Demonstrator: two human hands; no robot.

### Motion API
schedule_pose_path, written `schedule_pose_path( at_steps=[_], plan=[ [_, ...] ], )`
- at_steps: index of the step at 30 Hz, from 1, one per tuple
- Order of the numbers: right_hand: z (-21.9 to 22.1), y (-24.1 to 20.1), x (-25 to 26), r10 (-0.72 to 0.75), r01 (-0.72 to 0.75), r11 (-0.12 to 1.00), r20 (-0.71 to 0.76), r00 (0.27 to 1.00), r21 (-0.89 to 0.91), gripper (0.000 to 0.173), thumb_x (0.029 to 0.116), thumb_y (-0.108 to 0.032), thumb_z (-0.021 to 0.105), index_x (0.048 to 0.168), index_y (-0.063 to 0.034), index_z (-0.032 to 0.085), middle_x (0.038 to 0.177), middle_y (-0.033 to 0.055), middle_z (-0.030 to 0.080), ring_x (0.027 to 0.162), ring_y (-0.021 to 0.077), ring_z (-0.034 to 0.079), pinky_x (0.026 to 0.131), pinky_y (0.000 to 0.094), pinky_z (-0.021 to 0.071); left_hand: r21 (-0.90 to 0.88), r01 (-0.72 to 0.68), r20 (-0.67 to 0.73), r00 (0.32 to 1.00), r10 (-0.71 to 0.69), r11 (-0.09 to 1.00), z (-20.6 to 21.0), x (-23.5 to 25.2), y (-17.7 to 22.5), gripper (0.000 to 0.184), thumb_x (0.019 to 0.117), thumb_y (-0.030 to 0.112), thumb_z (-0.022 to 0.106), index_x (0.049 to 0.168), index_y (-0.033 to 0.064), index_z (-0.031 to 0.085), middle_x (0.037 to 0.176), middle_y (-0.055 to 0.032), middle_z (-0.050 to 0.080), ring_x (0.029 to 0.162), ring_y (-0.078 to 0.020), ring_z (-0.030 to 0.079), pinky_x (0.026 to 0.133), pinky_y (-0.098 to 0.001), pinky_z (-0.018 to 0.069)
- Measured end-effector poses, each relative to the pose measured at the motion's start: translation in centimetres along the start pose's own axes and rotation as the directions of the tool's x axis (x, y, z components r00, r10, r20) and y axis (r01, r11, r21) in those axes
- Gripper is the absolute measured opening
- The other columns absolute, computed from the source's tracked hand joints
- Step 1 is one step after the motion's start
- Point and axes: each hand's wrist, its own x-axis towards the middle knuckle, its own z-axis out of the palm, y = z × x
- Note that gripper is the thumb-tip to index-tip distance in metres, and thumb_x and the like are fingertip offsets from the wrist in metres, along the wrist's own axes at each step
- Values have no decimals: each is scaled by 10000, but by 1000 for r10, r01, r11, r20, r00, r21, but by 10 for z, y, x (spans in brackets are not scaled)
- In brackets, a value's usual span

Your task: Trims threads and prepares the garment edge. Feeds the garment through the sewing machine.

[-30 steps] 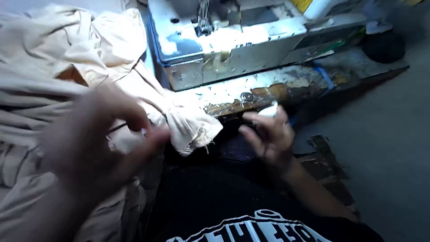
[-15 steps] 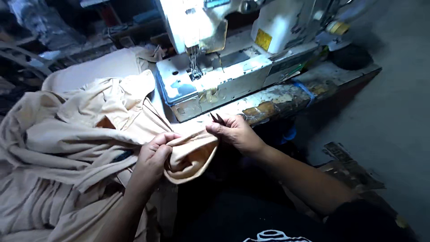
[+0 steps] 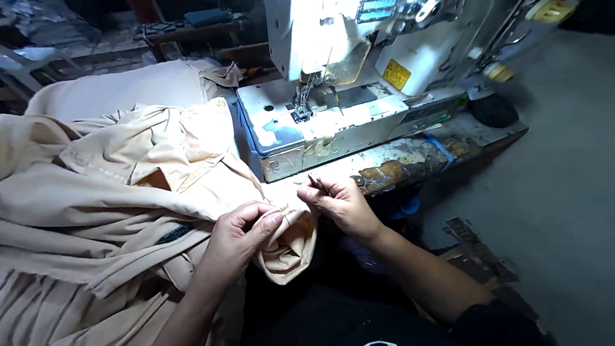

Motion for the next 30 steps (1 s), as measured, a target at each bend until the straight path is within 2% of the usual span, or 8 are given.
schedule_pose_path(
  at_steps=[2,4,6,9,13,18,23,30],
  plan=[
    [-4,5,-4,-92,79,977,-54,994,-199,241,975,-194,680,1203,-117,693,946,-30,661,716,4,580,663,175,510,-12,7,-22,1000,-7,1000,2,1,-1,130,951,200,667,887,132,756,815,73,699,743,5,651,692,-152,544],
    [-6,4,-17,-205,165,920,-77,976,-355,352,1034,-243,587,1354,-97,608,989,-4,624,738,13,555,660,183,494,-27,19,-56,998,-20,999,4,2,0,116,949,172,664,883,125,748,790,67,699,719,7,649,676,-149,543],
    [-4,-5,-35,-256,233,931,-46,966,-281,280,1064,-164,502,1240,6,640,874,9,642,635,-19,531,561,149,464,-44,42,-79,996,-46,998,6,3,2,114,950,154,661,883,118,745,762,61,698,698,3,651,662,-153,545],
    [4,-10,-55,-171,186,971,110,979,-148,280,1080,-114,473,1160,74,664,897,65,706,629,-8,586,559,149,504,-64,83,-67,994,-88,994,12,6,7,136,963,143,645,889,107,753,737,50,704,673,-11,662,644,-167,558],
    [9,5,-52,-204,213,942,60,977,-258,288,1071,-117,486,1158,84,674,838,91,690,623,25,589,588,166,509,-56,100,-55,993,-103,993,21,10,17,145,959,150,644,872,117,756,706,59,689,636,-5,643,612,-160,540],
    [8,8,-50,-218,219,939,35,975,-263,280,1066,-125,499,1126,73,689,821,84,687,637,26,593,612,164,508,-73,84,-64,994,-89,994,23,10,17,146,955,154,647,867,117,757,695,57,677,624,-3,626,598,-156,522],
    [10,8,-50,-214,214,945,28,976,-246,280,1066,-116,497,1144,74,688,855,88,696,641,12,585,612,152,499,-89,81,-61,994,-86,993,24,10,16,147,954,154,646,864,114,755,694,52,675,628,-12,631,607,-162,531],
    [12,9,-48,-254,252,926,31,967,-280,273,1053,-101,512,1128,80,701,925,112,729,754,24,643,724,158,529,-66,59,-62,996,-63,996,22,10,14,151,960,154,643,858,119,749,694,59,672,631,-4,627,607,-157,525]
  ],
)
